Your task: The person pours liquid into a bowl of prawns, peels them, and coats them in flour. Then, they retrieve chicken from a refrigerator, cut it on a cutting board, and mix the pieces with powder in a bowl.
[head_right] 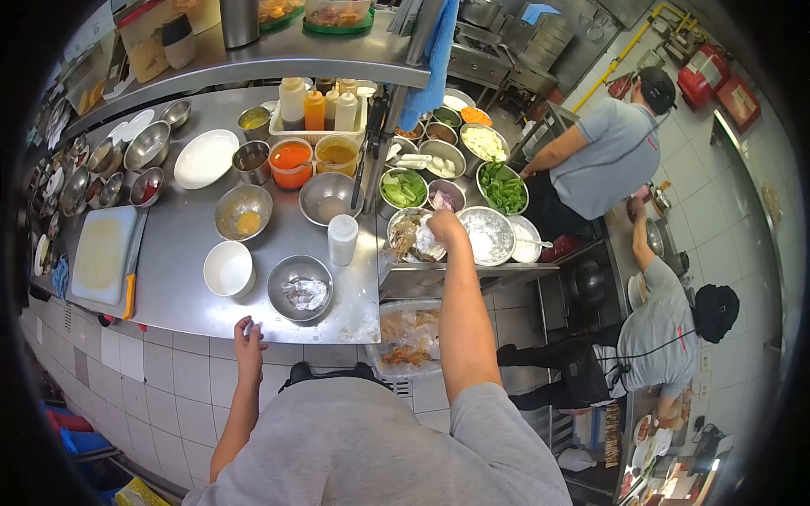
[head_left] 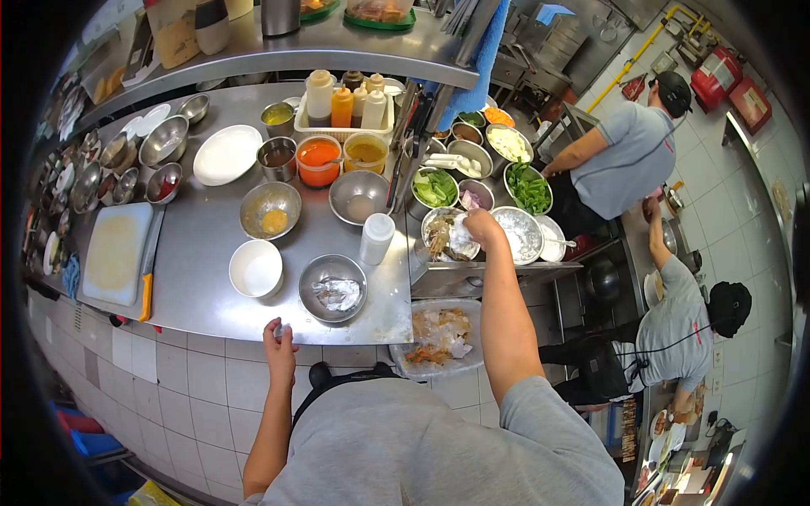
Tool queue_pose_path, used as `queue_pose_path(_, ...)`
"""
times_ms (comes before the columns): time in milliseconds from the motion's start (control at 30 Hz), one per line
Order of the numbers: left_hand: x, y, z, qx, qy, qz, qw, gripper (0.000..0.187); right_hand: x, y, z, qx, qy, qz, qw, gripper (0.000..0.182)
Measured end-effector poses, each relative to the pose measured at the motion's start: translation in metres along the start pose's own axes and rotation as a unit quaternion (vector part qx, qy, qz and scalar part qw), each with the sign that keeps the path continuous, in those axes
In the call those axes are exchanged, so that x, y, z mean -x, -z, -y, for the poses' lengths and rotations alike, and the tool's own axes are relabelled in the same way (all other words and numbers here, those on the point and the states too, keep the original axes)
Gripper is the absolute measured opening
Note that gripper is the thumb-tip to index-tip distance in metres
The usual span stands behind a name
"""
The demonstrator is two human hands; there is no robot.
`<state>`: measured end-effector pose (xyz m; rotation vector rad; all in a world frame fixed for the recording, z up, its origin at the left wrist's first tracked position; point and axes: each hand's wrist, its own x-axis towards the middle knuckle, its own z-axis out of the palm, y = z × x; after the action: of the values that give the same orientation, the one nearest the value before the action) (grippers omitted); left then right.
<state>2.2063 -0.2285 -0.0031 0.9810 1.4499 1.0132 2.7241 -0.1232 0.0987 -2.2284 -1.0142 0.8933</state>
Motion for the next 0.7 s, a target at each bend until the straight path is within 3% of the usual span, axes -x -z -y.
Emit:
queue_pose_path(167,0.003,-0.007,-0.009,-0.001,-0.009,0.009,1.000,0.040,0.001,-0.003,0.003,0.034,0.072,-0.021,0.997,0.033)
queue_pose_path(233,0.003,-0.008,-0.012,0.011,0.003,0.025,1.000,0.040,-0.031,-0.015,-0.023,0.350,0.081,0.004,0.933,0.033)
queue_pose_path(267,0.002,-0.007,-0.009,0.011,0.003,0.025,1.000,0.040,-0.032,-0.019,-0.026,0.364,0.024,0.059,0.929,0.031)
queue_pose_path(433,0.007,-0.003,0.001,0.009,0.017,0.041,0.999,0.040,-0.035,-0.043,-0.034,0.317,-0.025,0.056,0.947,0.030)
queue_pose_path(533,0.010,0.004,0.001,0.022,0.018,0.032,0.999,0.038,-0.040,-0.028,-0.027,0.322,-0.049,0.136,0.936,0.030)
queue_pose_path(633,0.010,0.014,0.008,0.028,0.018,0.020,0.999,0.038,-0.061,-0.027,-0.044,0.395,-0.041,0.080,0.914,0.032)
queue_pose_path(667,0.009,0.018,0.012,0.023,0.016,0.015,0.999,0.040,-0.054,-0.015,-0.040,0.430,0.051,0.089,0.897,0.033)
queue_pose_path(700,0.009,0.022,0.015,0.024,0.018,0.015,0.999,0.040,-0.043,-0.010,-0.031,0.431,0.050,0.090,0.896,0.033)
